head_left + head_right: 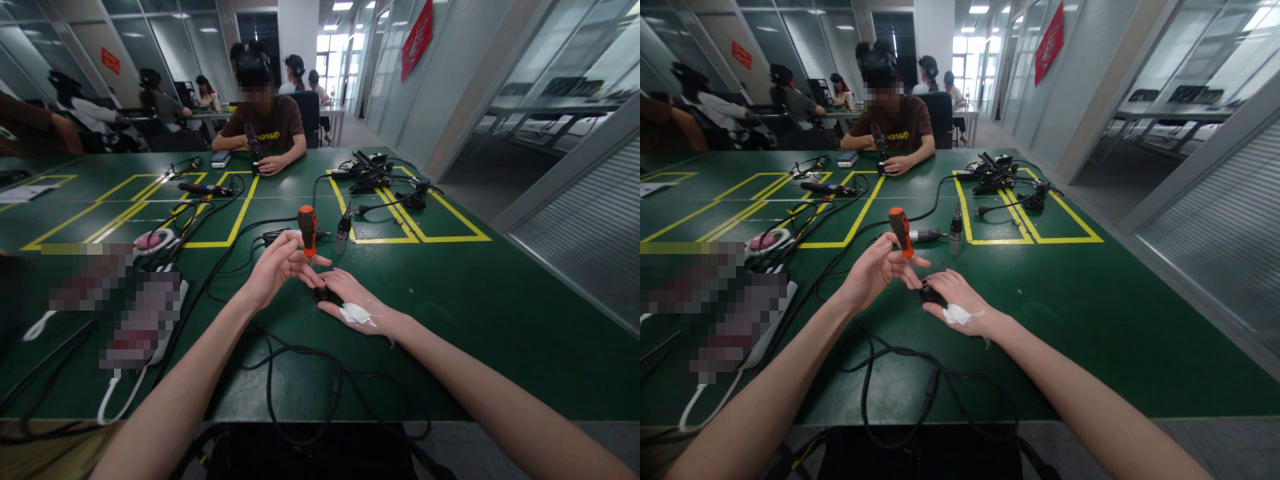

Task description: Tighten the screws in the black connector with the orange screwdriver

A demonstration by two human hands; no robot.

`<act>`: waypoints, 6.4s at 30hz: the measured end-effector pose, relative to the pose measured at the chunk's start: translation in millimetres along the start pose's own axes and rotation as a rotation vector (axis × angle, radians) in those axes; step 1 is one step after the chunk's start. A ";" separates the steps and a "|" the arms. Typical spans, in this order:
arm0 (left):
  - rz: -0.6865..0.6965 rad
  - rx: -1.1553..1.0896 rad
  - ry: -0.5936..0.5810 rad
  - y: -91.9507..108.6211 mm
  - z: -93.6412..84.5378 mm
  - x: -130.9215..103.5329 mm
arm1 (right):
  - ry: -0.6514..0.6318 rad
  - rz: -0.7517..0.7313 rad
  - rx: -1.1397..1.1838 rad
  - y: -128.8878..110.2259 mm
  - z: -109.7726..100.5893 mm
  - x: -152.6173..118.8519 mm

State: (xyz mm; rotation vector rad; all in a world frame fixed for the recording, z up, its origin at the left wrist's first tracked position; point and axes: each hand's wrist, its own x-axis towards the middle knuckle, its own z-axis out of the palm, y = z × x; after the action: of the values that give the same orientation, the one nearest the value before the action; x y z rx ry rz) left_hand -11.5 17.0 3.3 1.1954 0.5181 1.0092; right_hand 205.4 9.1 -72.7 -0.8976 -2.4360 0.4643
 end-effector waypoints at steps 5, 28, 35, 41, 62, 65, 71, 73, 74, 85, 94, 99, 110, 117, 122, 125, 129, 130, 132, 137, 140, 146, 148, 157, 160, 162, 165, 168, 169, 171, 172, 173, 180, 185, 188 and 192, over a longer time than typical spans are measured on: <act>-0.025 0.031 0.001 2.0 1.8 -0.1 | -0.011 -0.004 0.003 0.0 -1.0 0.0; -0.017 -0.026 -0.035 2.7 1.4 -1.6 | 0.000 -0.003 0.016 -0.6 -1.4 0.3; -0.058 -0.026 -0.050 1.1 -0.3 -0.3 | -0.003 -0.006 0.021 0.7 -0.3 0.4; -0.013 -0.063 -0.073 -0.7 -3.0 -0.7 | -0.010 -0.005 0.020 0.7 -1.5 0.3; -0.031 -0.084 -0.104 -2.5 -5.0 -1.8 | 0.014 -0.008 -0.003 2.8 3.1 -0.2; 0.003 -0.113 -0.109 -2.4 -5.3 -1.7 | 0.004 -0.005 0.006 2.8 2.5 -0.3; -0.025 -0.068 -0.106 -1.3 -3.9 -2.1 | 0.007 -0.001 0.017 2.0 2.1 -0.7; -0.037 -0.049 -0.113 -1.3 -4.0 -2.1 | 0.012 -0.002 0.018 1.8 2.4 -0.6; -0.038 -0.045 -0.117 -1.3 -4.2 -2.1 | 0.013 -0.003 0.021 1.8 2.4 -0.5; -0.021 -0.065 -0.120 -0.5 -1.8 -3.0 | 0.008 -0.013 0.039 1.8 1.6 0.0; 0.006 -0.093 -0.130 -1.5 -3.5 -2.8 | -0.006 -0.023 0.034 3.0 0.0 0.4; -0.002 -0.076 -0.130 -0.7 -0.4 -3.4 | 0.010 -0.016 0.022 3.3 2.9 -0.8; 0.009 -0.132 -0.119 -0.8 -3.2 -3.4 | 0.009 -0.017 0.032 1.5 0.7 -0.2; -0.025 -0.070 -0.144 0.8 -2.1 -3.4 | 0.009 -0.015 0.032 1.7 0.9 -0.8; 0.003 -0.093 -0.142 1.3 -1.8 -3.5 | -0.005 -0.017 0.040 0.3 -0.9 0.8; 0.012 -0.094 -0.126 0.8 -0.7 -4.0 | 0.002 -0.013 0.027 0.4 0.0 0.6; -0.004 -0.072 -0.139 1.2 0.1 -4.0 | 0.003 -0.014 0.030 1.0 0.8 0.0; -0.009 -0.067 -0.144 1.4 -0.1 -4.0 | 0.002 -0.015 0.030 1.1 0.6 -0.1; -0.013 -0.070 -0.150 1.6 -0.9 -3.9 | -0.002 -0.017 0.033 1.1 -0.1 -0.1; 0.007 -0.077 -0.129 0.7 -2.2 -3.7 | -0.010 -0.008 0.039 1.2 -0.9 0.1; 0.014 -0.062 -0.120 0.3 -1.2 -3.9 | -0.007 -0.009 0.044 1.6 0.1 0.1; -0.008 -0.073 -0.144 1.3 -1.1 -4.1 | -0.003 -0.008 0.043 1.6 1.0 -0.1; -0.004 -0.095 -0.137 0.7 -1.6 -3.1 | -0.004 -0.009 0.046 1.7 0.6 0.1; -0.028 -0.023 -0.077 -3.1 2.9 -1.8 | 0.014 -0.037 0.023 2.5 1.1 -0.1; -0.041 0.015 -0.039 -0.9 5.6 -2.3 | 0.019 -0.034 0.018 2.8 2.0 -0.3; -0.038 0.039 -0.015 -0.2 6.8 -2.4 | 0.015 -0.028 0.020 3.2 2.0 -0.3; -0.015 0.061 -0.008 -1.1 6.9 -2.5 | 0.001 -0.018 0.022 3.2 1.1 -0.3; 0.006 0.074 -0.014 -2.3 5.8 -2.5 | -0.008 -0.016 0.023 2.5 -0.1 -0.4; 0.006 0.070 -0.018 -2.2 5.6 -2.6 | -0.010 -0.018 0.028 2.2 -0.4 -0.3; -0.009 0.047 -0.029 -1.3 5.9 -2.6 | -0.013 -0.018 0.033 1.8 -0.5 -0.1; -0.021 0.037 -0.032 -0.7 6.2 -2.6 | -0.013 -0.016 0.032 1.8 -0.4 0.0; -0.030 0.033 -0.031 -0.1 6.7 -2.5 | -0.013 -0.013 0.029 1.8 -0.3 0.1; -0.011 0.079 -0.006 -2.8 6.0 -1.7 | -0.004 -0.019 0.035 1.6 -1.0 -0.3; -0.019 0.023 -0.031 -1.4 6.2 -2.1 | -0.011 -0.022 0.042 1.4 -0.4 0.2; -0.036 0.022 -0.021 -0.2 7.1 -2.1 | -0.010 -0.017 0.037 1.6 -0.4 0.2; -0.013 0.062 -0.019 -1.4 7.1 -2.2 | -0.012 -0.025 0.042 1.4 -1.7 -0.1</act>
State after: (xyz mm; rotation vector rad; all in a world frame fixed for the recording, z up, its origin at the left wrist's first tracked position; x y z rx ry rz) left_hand -6.4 11.4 3.9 1.2542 0.5446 0.9758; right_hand 207.1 10.3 -72.0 -0.8482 -2.4368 0.5113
